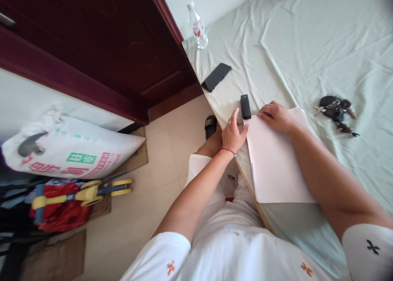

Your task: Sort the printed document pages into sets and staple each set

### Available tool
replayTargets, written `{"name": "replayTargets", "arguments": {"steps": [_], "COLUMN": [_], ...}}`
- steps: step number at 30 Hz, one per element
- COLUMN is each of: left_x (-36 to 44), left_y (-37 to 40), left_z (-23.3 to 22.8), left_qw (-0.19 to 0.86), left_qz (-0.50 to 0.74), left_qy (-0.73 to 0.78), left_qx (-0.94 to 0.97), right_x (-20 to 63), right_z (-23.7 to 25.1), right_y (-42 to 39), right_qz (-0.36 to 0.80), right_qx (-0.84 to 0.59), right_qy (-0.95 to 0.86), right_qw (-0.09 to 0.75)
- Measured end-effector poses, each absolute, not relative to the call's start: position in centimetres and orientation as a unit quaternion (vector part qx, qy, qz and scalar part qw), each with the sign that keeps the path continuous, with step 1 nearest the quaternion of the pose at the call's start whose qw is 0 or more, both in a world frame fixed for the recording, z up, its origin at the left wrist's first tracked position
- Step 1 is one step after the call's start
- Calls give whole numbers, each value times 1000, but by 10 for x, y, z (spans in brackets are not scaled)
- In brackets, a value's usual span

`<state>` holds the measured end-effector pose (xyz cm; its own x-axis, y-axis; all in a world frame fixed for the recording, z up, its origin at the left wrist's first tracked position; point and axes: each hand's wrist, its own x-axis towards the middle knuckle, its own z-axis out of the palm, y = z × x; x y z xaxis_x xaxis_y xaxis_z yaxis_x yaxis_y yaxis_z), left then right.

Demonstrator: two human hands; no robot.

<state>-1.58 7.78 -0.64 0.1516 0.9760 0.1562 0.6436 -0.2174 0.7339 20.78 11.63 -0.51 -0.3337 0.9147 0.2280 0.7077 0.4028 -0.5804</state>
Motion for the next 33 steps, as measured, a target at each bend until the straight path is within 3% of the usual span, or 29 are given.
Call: {"name": "replayTargets", "arguments": {"steps": [6,15,23,33], "left_x": [-20,-18,-23,-24], "left_y": [83,21,-2,-3], "left_z": [2,21,24,22], "left_qw": [370,724,726,718], "left_qz": [335,366,398,401], "left_qy": [583,467,468,473], "left_qx": [641,352,307,316], "right_x": [211,181,217,264], "right_z": [9,46,42,58], "right_y": [107,46,30,23], "right_qz": [213,233,138,250], "right_qx": [-512,-484,-595,-545], "right_qy": [-792,-787,-719,-773], "right_qw": [254,303,331,206]}}
